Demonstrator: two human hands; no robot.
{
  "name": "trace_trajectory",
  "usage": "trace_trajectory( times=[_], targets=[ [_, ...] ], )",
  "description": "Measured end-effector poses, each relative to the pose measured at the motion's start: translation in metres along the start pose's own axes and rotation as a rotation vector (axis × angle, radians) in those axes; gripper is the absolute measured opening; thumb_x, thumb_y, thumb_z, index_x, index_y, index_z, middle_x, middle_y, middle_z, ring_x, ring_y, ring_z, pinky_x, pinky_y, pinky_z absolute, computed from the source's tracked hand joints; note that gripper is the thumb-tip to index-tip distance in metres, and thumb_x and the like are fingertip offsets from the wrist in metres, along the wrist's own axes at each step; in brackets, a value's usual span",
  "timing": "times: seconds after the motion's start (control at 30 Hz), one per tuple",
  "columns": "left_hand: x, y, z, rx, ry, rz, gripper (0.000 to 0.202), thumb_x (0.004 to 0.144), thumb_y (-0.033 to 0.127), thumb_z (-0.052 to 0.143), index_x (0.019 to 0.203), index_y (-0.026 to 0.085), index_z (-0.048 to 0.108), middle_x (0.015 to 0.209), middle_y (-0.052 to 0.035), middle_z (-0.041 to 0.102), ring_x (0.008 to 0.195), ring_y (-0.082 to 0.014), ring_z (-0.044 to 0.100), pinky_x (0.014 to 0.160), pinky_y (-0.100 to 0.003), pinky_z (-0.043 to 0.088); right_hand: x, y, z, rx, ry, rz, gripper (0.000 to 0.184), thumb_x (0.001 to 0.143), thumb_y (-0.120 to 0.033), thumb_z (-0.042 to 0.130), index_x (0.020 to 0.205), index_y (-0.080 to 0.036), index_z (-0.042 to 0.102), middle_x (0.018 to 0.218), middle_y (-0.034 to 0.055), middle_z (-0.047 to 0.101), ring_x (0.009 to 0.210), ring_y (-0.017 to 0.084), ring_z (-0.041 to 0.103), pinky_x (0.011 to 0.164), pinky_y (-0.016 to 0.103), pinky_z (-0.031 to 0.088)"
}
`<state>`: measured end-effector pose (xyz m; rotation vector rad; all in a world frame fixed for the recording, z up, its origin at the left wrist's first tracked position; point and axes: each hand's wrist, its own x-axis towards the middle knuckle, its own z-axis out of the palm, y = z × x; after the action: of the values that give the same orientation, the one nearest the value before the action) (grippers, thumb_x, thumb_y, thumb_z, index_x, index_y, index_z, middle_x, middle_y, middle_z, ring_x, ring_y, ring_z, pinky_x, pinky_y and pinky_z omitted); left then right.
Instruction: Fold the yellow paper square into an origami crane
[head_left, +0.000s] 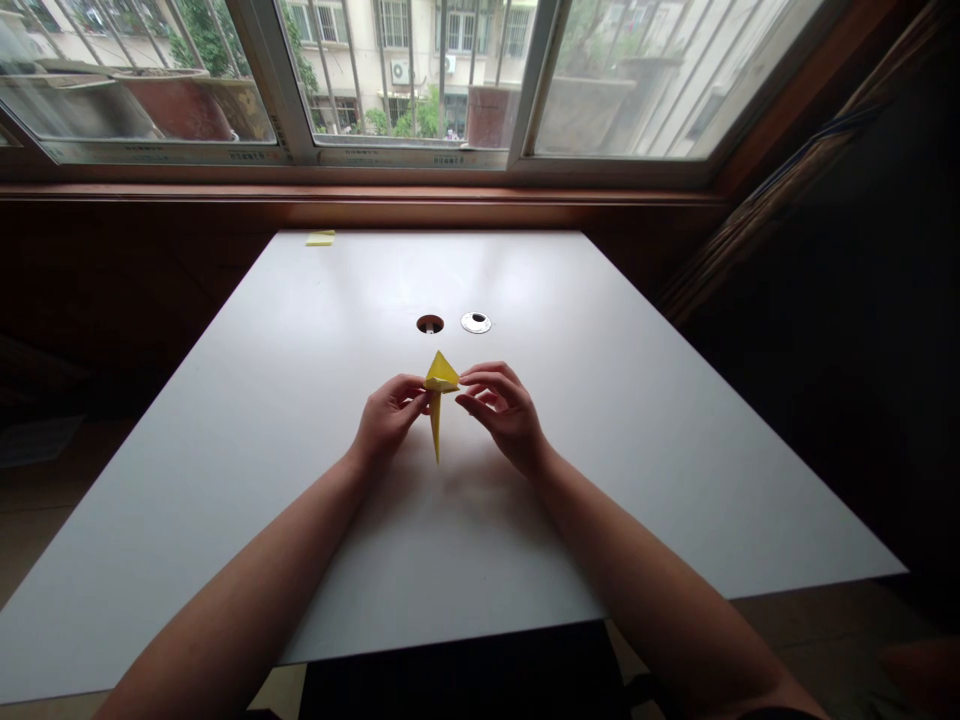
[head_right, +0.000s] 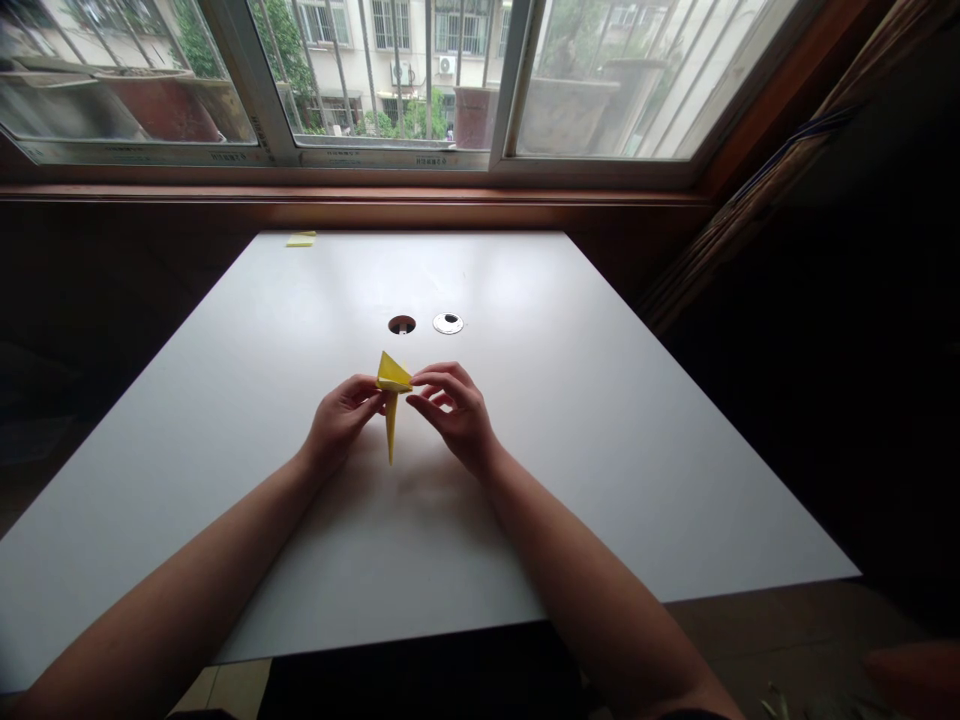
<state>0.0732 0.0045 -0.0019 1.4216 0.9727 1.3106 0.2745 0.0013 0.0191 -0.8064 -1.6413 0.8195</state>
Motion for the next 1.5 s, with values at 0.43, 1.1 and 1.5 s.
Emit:
trace_trajectory(
  times=[0.43,1.1,1.5],
  targets=[
    [-0.002,0.007,0.004,-0.140,-0.072,0.032,0.040,0.087,0.035,0.073,0.121,0.023,0.057,0.094,-0.0041,0.068,0.084,-0.0175,0.068,0.073,-0.030,0.059,0.001,0.017,0.001,-0.066,0.037,0.094,0.017,0.089,-0.040,0.069,0.094,-0.024,0.072,0.105,0.0051,0.057,0.075,0.012,0.057,0.062,0.029,0.052],
    [-0.004,0.006,0.005,-0.196,-0.079,0.004,0.032,0.085,0.038,0.074,0.098,0.019,0.052,0.091,-0.0037,0.070,0.080,-0.0197,0.074,0.074,-0.035,0.061,-0.001,0.015,0.003,0.010,0.004,0.048,0.019,0.088,-0.040,0.070,0.101,-0.026,0.069,0.107,0.0043,0.055,0.073,0.011,0.059,0.063,0.029,0.056],
    [-0.005,0.009,0.006,-0.217,-0.153,-0.026,0.032,0.087,0.036,0.072,0.106,0.021,0.050,0.089,-0.0015,0.070,0.071,-0.0179,0.072,0.068,-0.035,0.061,-0.001,0.009,0.001,-0.008,-0.064,0.011,0.018,0.091,-0.034,0.067,0.108,-0.029,0.072,0.112,0.0061,0.057,0.083,0.015,0.061,0.067,0.029,0.056]
  ],
)
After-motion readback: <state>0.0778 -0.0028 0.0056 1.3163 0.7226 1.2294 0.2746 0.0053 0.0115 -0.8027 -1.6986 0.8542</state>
